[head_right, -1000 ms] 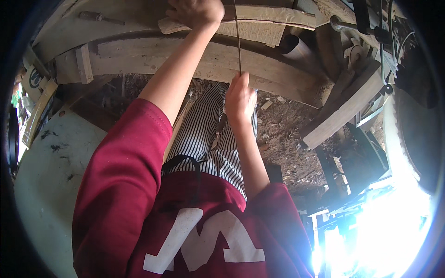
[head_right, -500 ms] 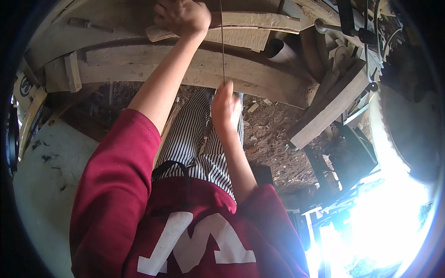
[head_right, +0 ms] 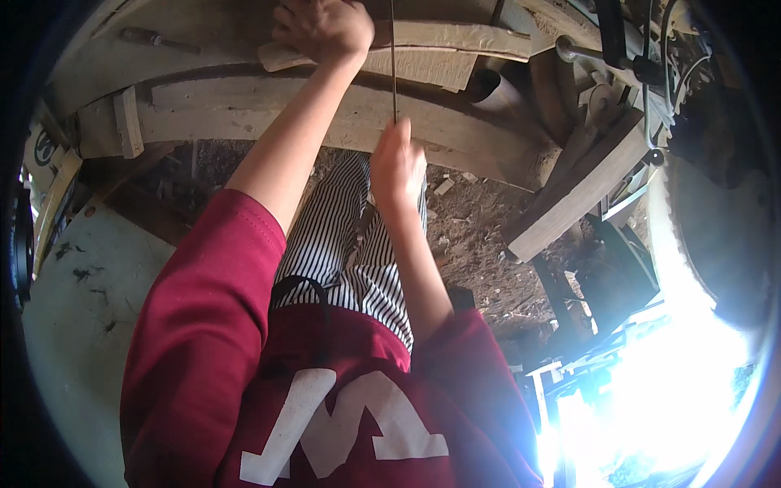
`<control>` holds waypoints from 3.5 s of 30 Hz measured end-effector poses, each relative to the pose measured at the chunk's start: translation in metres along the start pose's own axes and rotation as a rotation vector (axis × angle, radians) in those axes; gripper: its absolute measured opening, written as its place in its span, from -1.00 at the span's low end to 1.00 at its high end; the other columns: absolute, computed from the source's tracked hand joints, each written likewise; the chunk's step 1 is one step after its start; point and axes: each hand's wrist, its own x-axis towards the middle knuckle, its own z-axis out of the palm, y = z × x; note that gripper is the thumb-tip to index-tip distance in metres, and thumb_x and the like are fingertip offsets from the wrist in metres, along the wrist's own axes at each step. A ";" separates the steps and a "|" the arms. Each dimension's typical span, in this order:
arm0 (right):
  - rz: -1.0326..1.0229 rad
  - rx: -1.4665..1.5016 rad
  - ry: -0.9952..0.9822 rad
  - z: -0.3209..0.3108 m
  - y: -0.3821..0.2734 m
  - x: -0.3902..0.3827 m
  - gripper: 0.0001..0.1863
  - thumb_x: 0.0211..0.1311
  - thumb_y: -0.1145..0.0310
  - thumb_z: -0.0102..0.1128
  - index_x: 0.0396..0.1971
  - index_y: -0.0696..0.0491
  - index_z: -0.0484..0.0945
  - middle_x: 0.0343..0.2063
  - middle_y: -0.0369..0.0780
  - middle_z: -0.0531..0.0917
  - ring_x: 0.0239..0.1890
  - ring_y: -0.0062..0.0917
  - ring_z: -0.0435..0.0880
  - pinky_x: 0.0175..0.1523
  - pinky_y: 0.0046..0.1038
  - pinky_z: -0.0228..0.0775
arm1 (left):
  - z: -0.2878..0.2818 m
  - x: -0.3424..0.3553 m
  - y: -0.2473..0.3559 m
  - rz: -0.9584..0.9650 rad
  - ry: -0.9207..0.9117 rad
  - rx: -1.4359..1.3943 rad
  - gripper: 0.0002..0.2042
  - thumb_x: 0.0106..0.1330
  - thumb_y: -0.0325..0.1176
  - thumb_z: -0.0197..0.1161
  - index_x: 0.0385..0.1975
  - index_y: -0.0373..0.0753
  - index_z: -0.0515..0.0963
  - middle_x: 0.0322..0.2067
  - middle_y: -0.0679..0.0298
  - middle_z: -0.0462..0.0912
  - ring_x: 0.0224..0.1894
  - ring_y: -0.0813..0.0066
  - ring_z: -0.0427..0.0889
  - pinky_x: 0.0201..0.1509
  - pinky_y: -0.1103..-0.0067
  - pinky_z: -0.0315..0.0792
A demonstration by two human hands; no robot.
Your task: Using a manual hand saw to cut a small piece of wood after measuring it with a square.
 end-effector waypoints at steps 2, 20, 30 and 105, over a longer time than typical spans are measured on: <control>-0.108 -0.034 0.099 0.003 0.002 0.000 -0.77 0.25 0.38 -0.20 -0.57 0.14 0.27 -0.87 -0.15 0.41 -0.87 -0.42 0.44 -0.81 -0.44 0.20 | 0.003 -0.003 -0.002 0.020 0.026 -0.006 -0.74 0.01 -0.43 0.12 -0.26 -0.19 0.35 -0.22 0.10 0.35 -0.10 0.17 0.29 -0.07 0.30 0.15; 0.080 0.075 -0.039 0.027 0.020 -0.058 -0.81 0.22 0.38 -0.17 -0.40 0.22 0.33 -0.82 -0.06 0.43 -0.76 -0.25 0.50 -0.72 -0.32 0.27 | 0.000 0.002 -0.011 -0.064 -0.018 0.023 -0.65 -0.09 -0.40 0.16 -0.23 -0.24 0.32 -0.23 0.08 0.35 -0.11 0.15 0.30 -0.05 0.30 0.14; 0.007 0.044 0.073 0.018 -0.011 0.020 -0.80 0.22 0.36 -0.15 -0.53 0.16 0.29 -0.76 -0.04 0.48 -0.71 -0.20 0.51 -0.68 -0.28 0.31 | 0.003 -0.002 -0.006 -0.023 0.059 -0.029 -0.65 -0.13 -0.43 0.22 -0.28 -0.17 0.31 -0.26 0.13 0.37 -0.15 0.19 0.33 -0.11 0.32 0.18; -0.074 0.119 0.156 0.012 0.060 -0.069 -0.86 0.19 0.46 -0.09 -0.53 0.16 0.36 -0.83 -0.16 0.45 -0.84 -0.46 0.46 -0.79 -0.49 0.22 | 0.006 -0.003 -0.011 0.110 0.072 0.001 -0.81 -0.04 -0.43 0.11 -0.37 -0.12 0.40 -0.31 0.18 0.45 -0.12 0.20 0.34 -0.05 0.29 0.18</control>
